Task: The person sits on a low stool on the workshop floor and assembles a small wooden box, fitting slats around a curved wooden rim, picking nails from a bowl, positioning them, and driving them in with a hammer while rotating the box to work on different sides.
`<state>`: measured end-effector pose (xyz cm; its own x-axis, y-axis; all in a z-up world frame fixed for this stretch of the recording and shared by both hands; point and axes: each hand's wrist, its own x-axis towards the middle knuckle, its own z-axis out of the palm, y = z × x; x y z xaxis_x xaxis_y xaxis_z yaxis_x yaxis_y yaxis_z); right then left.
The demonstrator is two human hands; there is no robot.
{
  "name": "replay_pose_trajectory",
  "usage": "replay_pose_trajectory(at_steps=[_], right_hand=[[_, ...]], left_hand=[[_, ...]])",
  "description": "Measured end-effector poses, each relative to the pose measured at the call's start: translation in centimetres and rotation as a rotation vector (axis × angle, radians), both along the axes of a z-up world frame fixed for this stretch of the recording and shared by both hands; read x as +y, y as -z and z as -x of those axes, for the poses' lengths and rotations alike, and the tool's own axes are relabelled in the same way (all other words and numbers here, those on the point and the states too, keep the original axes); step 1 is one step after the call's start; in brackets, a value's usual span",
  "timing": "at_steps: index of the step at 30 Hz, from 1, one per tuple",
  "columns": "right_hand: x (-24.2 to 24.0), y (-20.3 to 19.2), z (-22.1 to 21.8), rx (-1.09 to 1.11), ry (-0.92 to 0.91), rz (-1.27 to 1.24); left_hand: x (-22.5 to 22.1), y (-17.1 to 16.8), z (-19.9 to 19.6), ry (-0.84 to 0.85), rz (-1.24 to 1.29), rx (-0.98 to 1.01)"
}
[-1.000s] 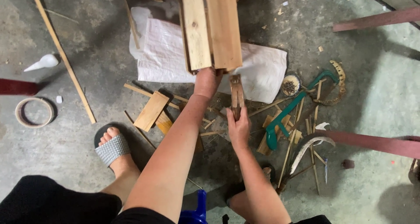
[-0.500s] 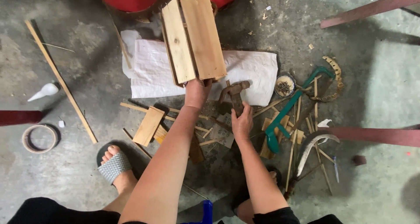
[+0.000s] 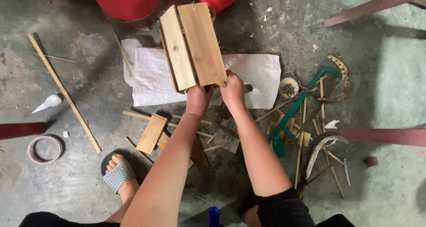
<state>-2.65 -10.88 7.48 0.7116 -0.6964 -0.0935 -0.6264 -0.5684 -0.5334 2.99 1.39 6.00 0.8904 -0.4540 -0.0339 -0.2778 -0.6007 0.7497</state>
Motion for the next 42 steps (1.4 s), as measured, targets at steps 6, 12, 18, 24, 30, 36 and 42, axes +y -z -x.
replay_pose_trajectory(at_steps=[6,12,18,24,30,36,42], right_hand=[[0.2,4.0,1.1,-0.239,0.174,-0.242],[0.5,5.0,1.2,-0.323,0.271,-0.384],[-1.0,10.6,2.1,-0.366,0.315,-0.431],[-1.3,9.0,2.2,-0.345,0.280,-0.344],[-0.1,6.7,2.0,-0.320,0.247,-0.277],[0.6,5.7,1.0,-0.417,0.203,-0.235],[0.3,7.0,0.4,-0.386,0.255,-0.318]], left_hand=[[0.1,2.5,0.2,0.040,-0.075,-0.121],[-0.5,4.5,-0.7,0.092,-0.142,-0.280],[-0.9,6.6,-0.3,0.157,-0.222,-0.436],[-1.4,8.4,0.7,0.212,-0.287,-0.596],[0.1,5.4,1.1,0.180,-0.346,-0.690],[0.0,9.1,1.2,0.097,-0.251,-0.642],[0.6,4.4,0.9,0.095,-0.153,-0.552]])
